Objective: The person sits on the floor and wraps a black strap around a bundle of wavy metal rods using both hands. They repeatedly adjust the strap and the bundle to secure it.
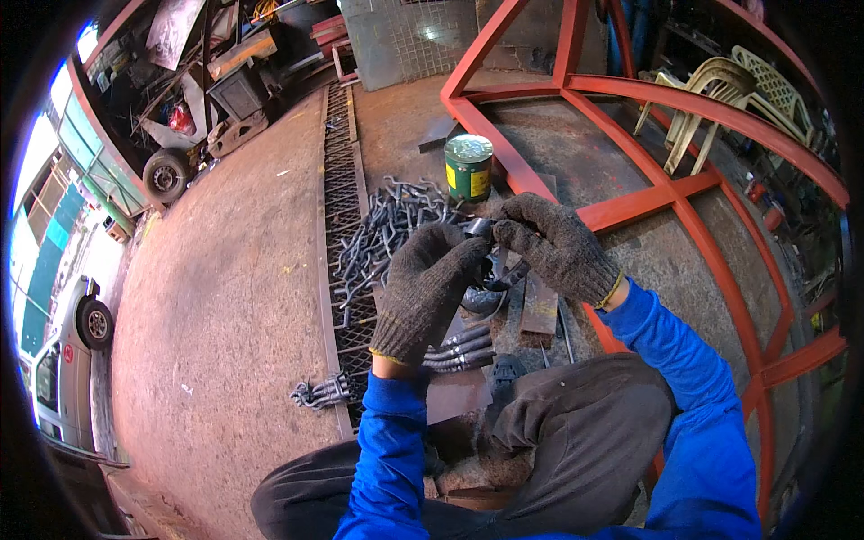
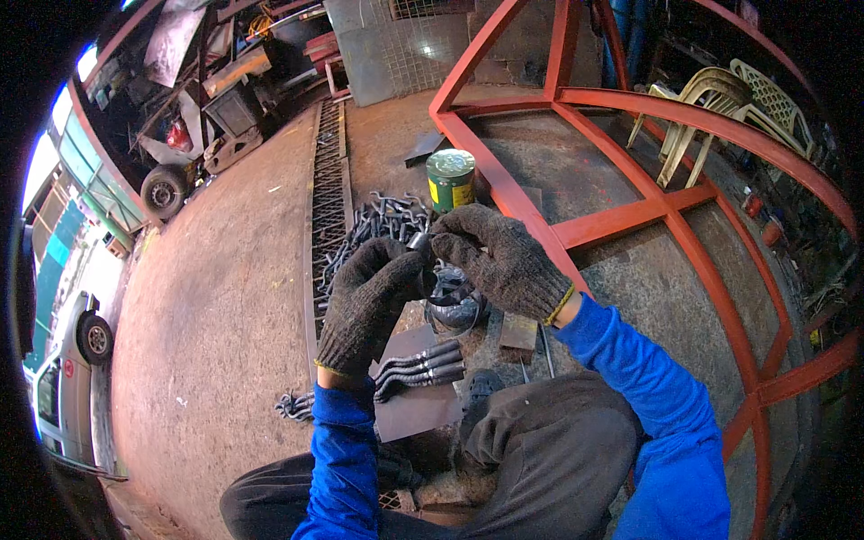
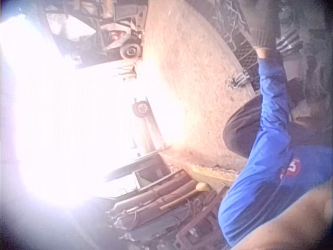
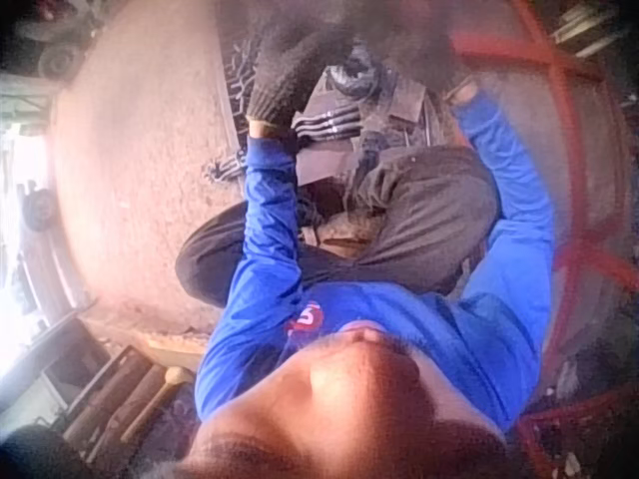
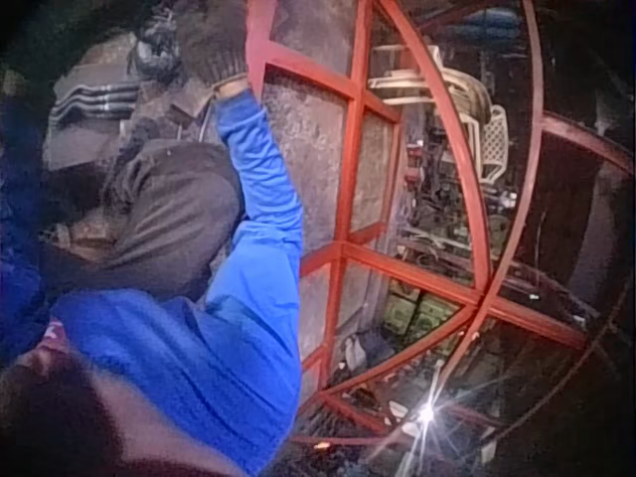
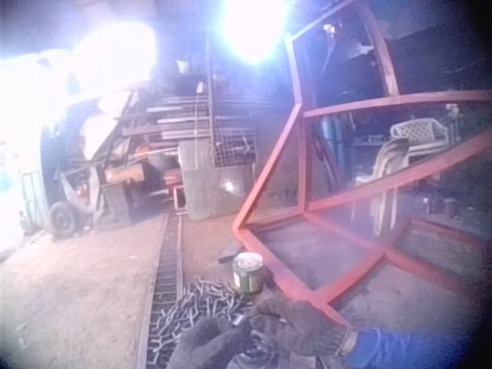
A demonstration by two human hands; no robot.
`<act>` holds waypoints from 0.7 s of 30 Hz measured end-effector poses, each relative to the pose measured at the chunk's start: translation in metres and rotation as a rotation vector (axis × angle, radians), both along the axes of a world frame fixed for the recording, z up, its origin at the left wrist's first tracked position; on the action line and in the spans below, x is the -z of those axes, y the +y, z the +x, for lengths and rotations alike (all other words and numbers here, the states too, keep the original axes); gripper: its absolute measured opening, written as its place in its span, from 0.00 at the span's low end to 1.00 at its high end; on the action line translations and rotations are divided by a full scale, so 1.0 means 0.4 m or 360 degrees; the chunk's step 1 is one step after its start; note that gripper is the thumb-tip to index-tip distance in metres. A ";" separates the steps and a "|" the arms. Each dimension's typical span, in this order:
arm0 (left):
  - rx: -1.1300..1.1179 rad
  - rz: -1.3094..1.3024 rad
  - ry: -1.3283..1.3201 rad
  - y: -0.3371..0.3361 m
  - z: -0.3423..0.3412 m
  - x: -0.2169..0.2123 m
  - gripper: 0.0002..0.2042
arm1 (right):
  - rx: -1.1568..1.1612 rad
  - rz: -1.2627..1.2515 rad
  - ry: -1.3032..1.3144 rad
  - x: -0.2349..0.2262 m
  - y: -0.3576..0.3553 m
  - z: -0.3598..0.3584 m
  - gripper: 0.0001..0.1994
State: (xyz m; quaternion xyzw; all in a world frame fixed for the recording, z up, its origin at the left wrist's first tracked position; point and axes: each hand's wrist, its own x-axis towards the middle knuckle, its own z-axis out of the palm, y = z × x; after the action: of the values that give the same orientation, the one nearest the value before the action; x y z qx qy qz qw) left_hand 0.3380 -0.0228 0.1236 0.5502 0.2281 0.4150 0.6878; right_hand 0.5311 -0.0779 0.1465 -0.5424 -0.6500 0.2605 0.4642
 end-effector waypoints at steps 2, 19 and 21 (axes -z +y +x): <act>-0.0030 0.0011 0.0094 -0.005 0.000 -0.013 0.09 | 0.0005 -0.0019 0.0046 0.004 0.002 0.002 0.13; -0.0165 -0.0051 -0.0076 -0.003 0.013 0.015 0.09 | -0.0036 -0.0113 0.0320 0.000 0.001 0.003 0.13; -0.0205 -0.0021 0.0047 0.008 -0.001 0.007 0.08 | 0.0165 0.0104 0.0335 -0.002 0.011 0.003 0.13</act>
State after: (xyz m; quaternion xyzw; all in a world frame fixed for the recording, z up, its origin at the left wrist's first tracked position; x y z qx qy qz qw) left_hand 0.3374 -0.0197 0.1209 0.5358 0.2758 0.4487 0.6599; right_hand 0.5322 -0.0735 0.1474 -0.5295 -0.5769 0.2704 0.5601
